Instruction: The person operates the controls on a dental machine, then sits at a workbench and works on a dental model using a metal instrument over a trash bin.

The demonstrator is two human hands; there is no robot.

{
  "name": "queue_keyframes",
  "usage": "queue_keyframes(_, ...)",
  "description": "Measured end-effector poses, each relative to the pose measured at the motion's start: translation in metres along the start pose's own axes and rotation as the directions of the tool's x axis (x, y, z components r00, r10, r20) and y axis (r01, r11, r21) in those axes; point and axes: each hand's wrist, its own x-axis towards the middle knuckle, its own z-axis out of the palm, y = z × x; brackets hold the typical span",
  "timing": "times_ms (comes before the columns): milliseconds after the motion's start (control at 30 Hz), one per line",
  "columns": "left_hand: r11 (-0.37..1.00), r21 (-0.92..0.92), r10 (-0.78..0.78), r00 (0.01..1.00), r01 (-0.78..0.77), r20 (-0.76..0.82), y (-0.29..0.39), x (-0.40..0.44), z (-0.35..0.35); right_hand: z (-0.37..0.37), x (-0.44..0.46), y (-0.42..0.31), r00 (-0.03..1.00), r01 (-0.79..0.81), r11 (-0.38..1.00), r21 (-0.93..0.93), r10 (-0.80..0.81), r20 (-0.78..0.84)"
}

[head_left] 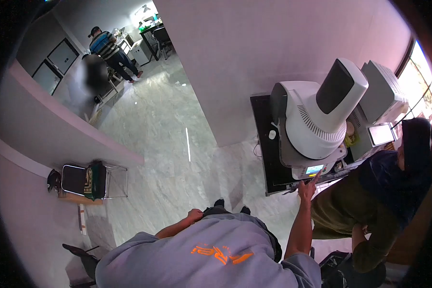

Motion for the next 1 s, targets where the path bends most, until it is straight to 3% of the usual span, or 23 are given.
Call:
queue_keyframes(67, 1.0, 0.009, -0.015, 1.0, 0.015, 0.004, -0.002, 0.001, 0.0, 0.009, 0.001, 0.008, 0.995, 0.087, 0.996, -0.01, -0.087, -0.055)
queue_keyframes(167, 0.999, 0.017, -0.035, 0.999, 0.035, 0.0, -0.004, 0.0, 0.0, -0.008, -0.005, -0.013, 0.992, -0.089, 0.996, 0.011, 0.088, 0.093)
queue_keyframes(267, 0.998, 0.045, -0.039, 0.999, 0.038, 0.017, -0.003, -0.002, -0.006, 0.035, 0.013, 0.048, 0.983, 0.083, 0.985, 0.151, -0.056, -0.175)
queue_keyframes(367, 0.998, 0.063, -0.032, 0.999, 0.031, 0.02, 0.0, 0.0, -0.008, 0.039, -0.007, 0.048, 0.952, -0.045, 0.94, 0.339, 0.143, -0.272)
queue_keyframes(467, 0.999, 0.038, -0.018, 1.0, 0.018, 0.001, -0.002, 0.002, -0.007, 0.083, -0.024, 0.091, 0.946, 0.071, 0.997, 0.009, -0.065, -0.319)
queue_keyframes(533, 0.999, 0.048, -0.007, 1.0, 0.007, 0.002, -0.007, 0.005, -0.003, 0.071, -0.057, 0.063, 0.978, 0.107, 0.988, 0.111, -0.084, -0.19)
queue_keyframes(567, 0.998, 0.07, -0.001, 1.0, 0.001, 0.009, -0.009, 0.007, -0.002, 0.069, -0.07, 0.051, 0.994, -0.019, 0.937, 0.35, 0.057, -0.098)
queue_keyframes(700, 0.99, 0.136, 0.017, 1.0, -0.019, 0.019, -0.007, 0.011, 0.001, 0.08, -0.089, 0.077, 0.988, -0.1, 0.989, 0.111, 0.085, 0.13)
queue_keyframes(833, 0.999, 0.032, -0.038, 0.999, 0.038, 0.007, 0.009, 0.001, -0.002, 0.09, -0.101, 0.107, 0.956, -0.132, 0.991, -0.001, 0.127, 0.266)
queue_keyframes(867, 0.998, 0.018, -0.059, 0.998, 0.059, 0.0, 0.009, 0.0, -0.001, 0.097, -0.104, 0.122, 0.899, -0.322, 0.943, 0.085, 0.277, 0.338)
queue_keyframes(933, 0.997, 0.007, -0.074, 0.997, 0.073, 0.01, 0.007, -0.002, 0.001, 0.103, -0.111, 0.143, 0.697, -0.666, 0.72, 0.198, 0.505, 0.509)
queue_keyframes(1000, 0.998, 0.013, -0.055, 0.998, 0.055, 0.041, 0.005, -0.001, 0.0, 0.114, -0.123, 0.179, 0.6, -0.755, 0.637, 0.156, 0.574, 0.557)
